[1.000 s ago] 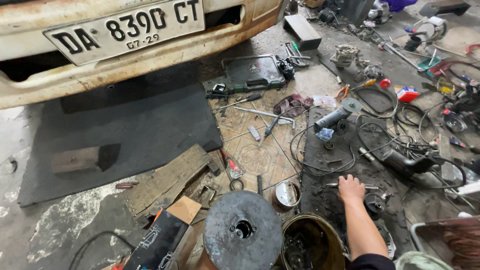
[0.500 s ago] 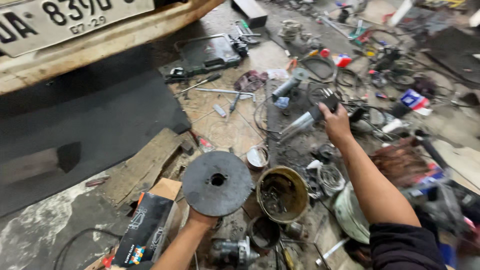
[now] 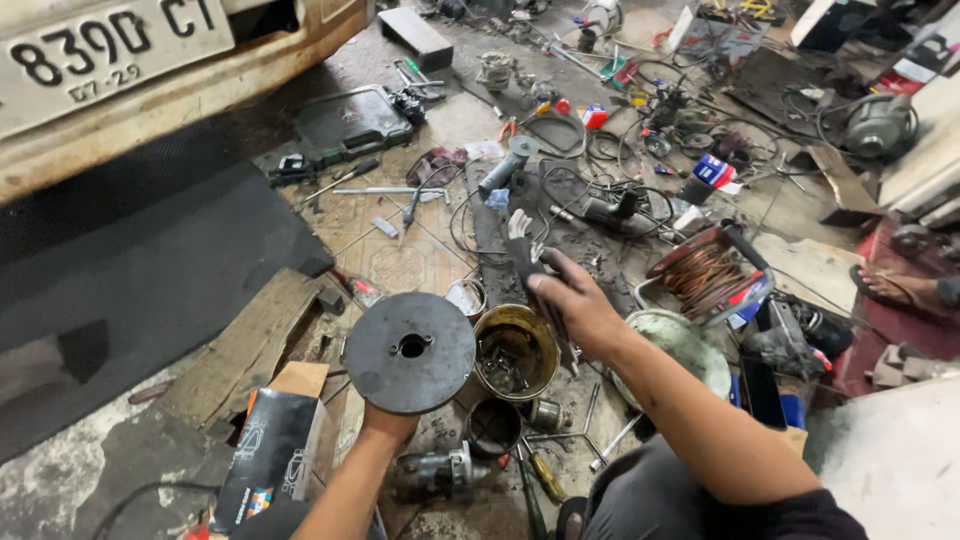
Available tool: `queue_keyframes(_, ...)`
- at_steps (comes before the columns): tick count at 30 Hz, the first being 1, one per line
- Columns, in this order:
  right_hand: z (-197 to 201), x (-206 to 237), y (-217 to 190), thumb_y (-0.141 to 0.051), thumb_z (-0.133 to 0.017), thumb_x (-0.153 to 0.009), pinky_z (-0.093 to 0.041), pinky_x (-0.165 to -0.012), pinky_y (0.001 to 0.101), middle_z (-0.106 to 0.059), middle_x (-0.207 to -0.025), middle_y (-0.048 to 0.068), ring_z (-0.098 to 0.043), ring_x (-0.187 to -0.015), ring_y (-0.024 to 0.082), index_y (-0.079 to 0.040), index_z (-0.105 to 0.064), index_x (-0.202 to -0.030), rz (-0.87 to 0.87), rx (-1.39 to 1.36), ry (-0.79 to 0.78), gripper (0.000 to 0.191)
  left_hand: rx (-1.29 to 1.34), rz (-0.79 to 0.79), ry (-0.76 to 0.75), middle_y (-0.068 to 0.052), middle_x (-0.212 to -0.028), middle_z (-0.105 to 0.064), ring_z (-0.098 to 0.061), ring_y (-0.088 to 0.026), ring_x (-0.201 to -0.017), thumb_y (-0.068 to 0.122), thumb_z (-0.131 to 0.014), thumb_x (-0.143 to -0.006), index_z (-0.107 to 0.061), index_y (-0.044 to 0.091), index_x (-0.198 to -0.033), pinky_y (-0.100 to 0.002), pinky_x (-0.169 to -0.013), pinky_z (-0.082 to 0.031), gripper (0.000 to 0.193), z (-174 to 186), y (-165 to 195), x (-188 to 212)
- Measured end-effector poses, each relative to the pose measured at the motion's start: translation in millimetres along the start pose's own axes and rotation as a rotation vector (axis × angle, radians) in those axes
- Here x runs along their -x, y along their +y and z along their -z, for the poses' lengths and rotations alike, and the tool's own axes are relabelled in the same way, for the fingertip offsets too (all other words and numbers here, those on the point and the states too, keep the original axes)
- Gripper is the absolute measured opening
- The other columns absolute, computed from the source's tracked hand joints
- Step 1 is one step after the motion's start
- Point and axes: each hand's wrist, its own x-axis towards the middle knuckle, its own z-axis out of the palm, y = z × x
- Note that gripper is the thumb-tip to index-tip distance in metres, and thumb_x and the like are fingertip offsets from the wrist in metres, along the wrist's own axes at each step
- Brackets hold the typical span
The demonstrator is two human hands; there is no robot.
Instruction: The person sits on the floor of a cluttered workshop and assembles a circular metal component. They insert a bolt into the center, tighten it with a wrench, and then attach a smaller cylindrical part to the assembly. The person holds and rotates the assembled unit to inspect it.
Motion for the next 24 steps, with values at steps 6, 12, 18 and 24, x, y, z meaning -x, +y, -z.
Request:
queue_keyframes(6,-31.9,41.7,-36.5,-0.019,-0.078,-0.09,-0.056,-0.092,0.0296,-0.072,-0.12,0.011,-0.069,-0.107,0.014,-0.007,-0.047,-0.144,0.314,0.404,0.089,0.064,-0.029,0.001,-0.022,-0.013,-0.135,-0.058,-0.057,-0.024,-0.123,0.015,-0.055,-0.103,-0.046,0.004,-0.141,-0.042,-0.108,-0.049,0.041,-6.1,8.5,3.1)
queue_keyframes(12,-42.9,47.0,-46.3,-0.018,-0.084,-0.084,-0.058,-0.086,0.0311,-0.078,-0.111,0.012,-0.075,-0.099,0.016,-0.007,-0.045,-0.134,0.379,0.498,0.123,0.064,-0.054,-0.006,-0.035,-0.013,-0.135,-0.058,-0.057,-0.024,-0.123,0.015,-0.055,-0.103,-0.046,0.004,-0.141,-0.042,-0.108,-0.049,0.041,-11.4,10.8,-1.1)
queue_keyframes(18,-42.1,43.7,-42.0,-0.015,-0.084,-0.085,-0.059,-0.088,0.0326,-0.076,-0.112,0.013,-0.075,-0.103,0.018,-0.007,-0.047,-0.132,0.454,0.558,0.142,0.059,-0.076,-0.009,-0.033,-0.012,-0.135,-0.058,-0.057,-0.024,-0.123,0.014,-0.056,-0.102,-0.046,0.004,-0.141,-0.042,-0.108,-0.049,0.041,-14.2,8.2,-2.0)
queue_keyframes(24,-45.1,42.7,-38.6,-0.014,-0.081,-0.086,-0.057,-0.086,0.033,-0.076,-0.11,0.015,-0.074,-0.098,0.021,-0.008,-0.048,-0.135,0.423,0.579,0.11,0.059,-0.088,-0.014,-0.05,-0.012,-0.135,-0.058,-0.057,-0.023,-0.123,0.014,-0.056,-0.102,-0.046,0.004,-0.141,-0.042,-0.108,-0.049,0.041,-15.0,2.9,1.6)
